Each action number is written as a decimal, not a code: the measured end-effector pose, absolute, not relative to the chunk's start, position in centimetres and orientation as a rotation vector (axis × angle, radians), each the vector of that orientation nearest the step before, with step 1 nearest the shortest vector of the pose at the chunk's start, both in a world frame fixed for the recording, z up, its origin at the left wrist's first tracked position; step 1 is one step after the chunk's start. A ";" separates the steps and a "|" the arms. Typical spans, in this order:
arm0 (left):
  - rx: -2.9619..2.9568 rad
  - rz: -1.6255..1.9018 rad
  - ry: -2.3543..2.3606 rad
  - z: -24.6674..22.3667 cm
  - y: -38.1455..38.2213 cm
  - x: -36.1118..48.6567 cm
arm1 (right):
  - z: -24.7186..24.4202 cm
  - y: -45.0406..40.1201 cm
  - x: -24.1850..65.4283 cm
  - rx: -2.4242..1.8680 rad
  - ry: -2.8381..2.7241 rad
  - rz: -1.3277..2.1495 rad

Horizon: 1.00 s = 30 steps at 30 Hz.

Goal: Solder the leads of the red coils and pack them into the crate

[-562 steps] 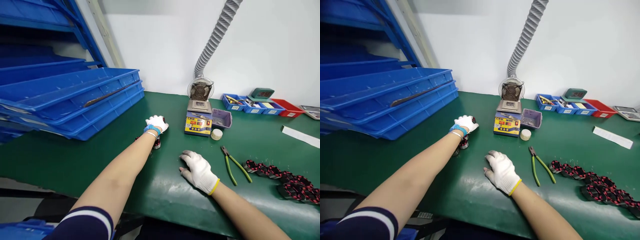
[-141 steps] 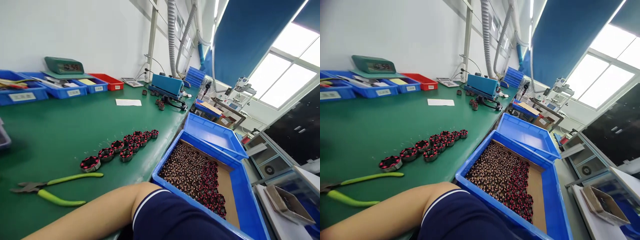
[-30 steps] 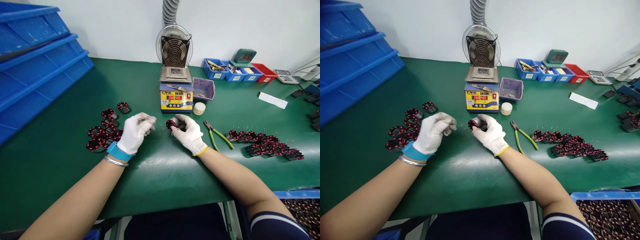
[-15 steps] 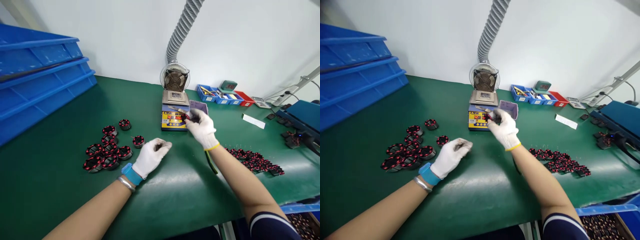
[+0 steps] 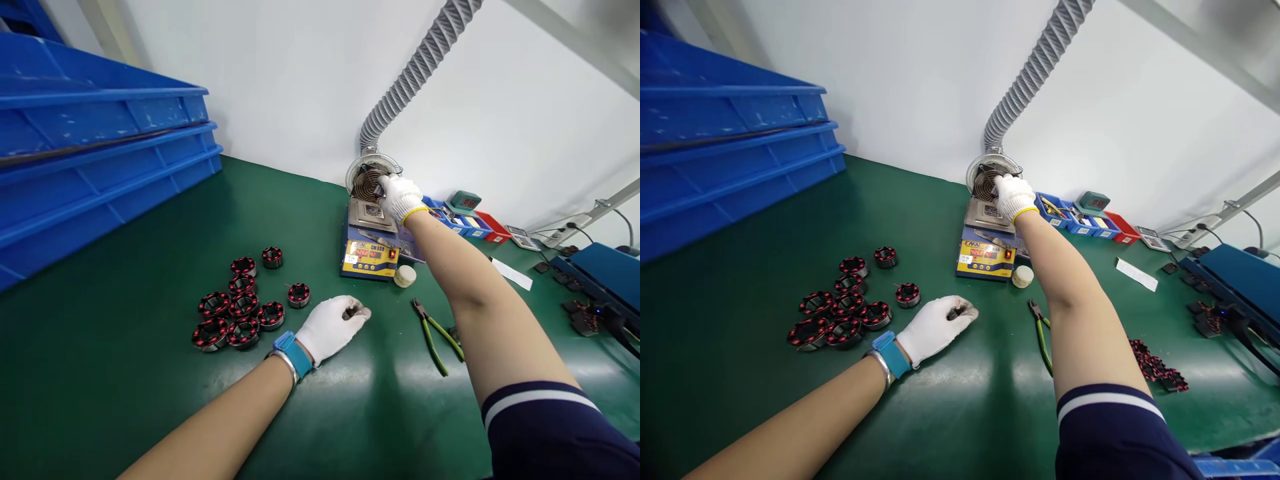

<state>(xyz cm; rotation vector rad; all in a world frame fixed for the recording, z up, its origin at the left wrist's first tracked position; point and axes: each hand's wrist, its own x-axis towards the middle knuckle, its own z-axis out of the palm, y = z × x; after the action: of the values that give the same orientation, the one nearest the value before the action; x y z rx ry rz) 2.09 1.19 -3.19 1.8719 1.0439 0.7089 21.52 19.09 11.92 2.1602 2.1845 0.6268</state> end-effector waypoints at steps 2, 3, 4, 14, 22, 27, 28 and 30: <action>1.891 0.703 1.052 -3.3 1.3 2.1 | 11.5 19.4 21.3 2.129 2.179 0.615; 1.901 0.703 1.054 -3.3 1.3 2.1 | 11.4 19.5 21.3 2.123 2.172 0.611; 1.913 0.703 1.053 -3.4 1.3 2.2 | 11.2 19.5 21.3 2.117 2.168 0.609; 1.944 0.699 1.070 -3.4 1.4 2.2 | 10.9 19.5 21.2 2.102 2.157 0.615; 1.850 0.770 1.061 -4.0 1.5 2.3 | 12.6 18.3 21.4 2.228 2.261 0.694; 1.652 0.919 1.075 -4.6 1.9 2.6 | 11.9 14.2 21.0 2.510 2.527 0.321; 1.627 0.960 1.084 -4.5 1.9 2.6 | 11.2 13.2 20.6 2.541 2.583 0.175; 1.605 1.042 1.103 -4.2 1.8 2.6 | 9.3 11.0 19.7 2.577 2.657 -0.149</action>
<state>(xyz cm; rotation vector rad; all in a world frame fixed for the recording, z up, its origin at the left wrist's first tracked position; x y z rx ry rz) 2.56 1.79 -4.23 1.6049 1.1032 1.0421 19.74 10.98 9.32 2.5769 2.6572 -0.1488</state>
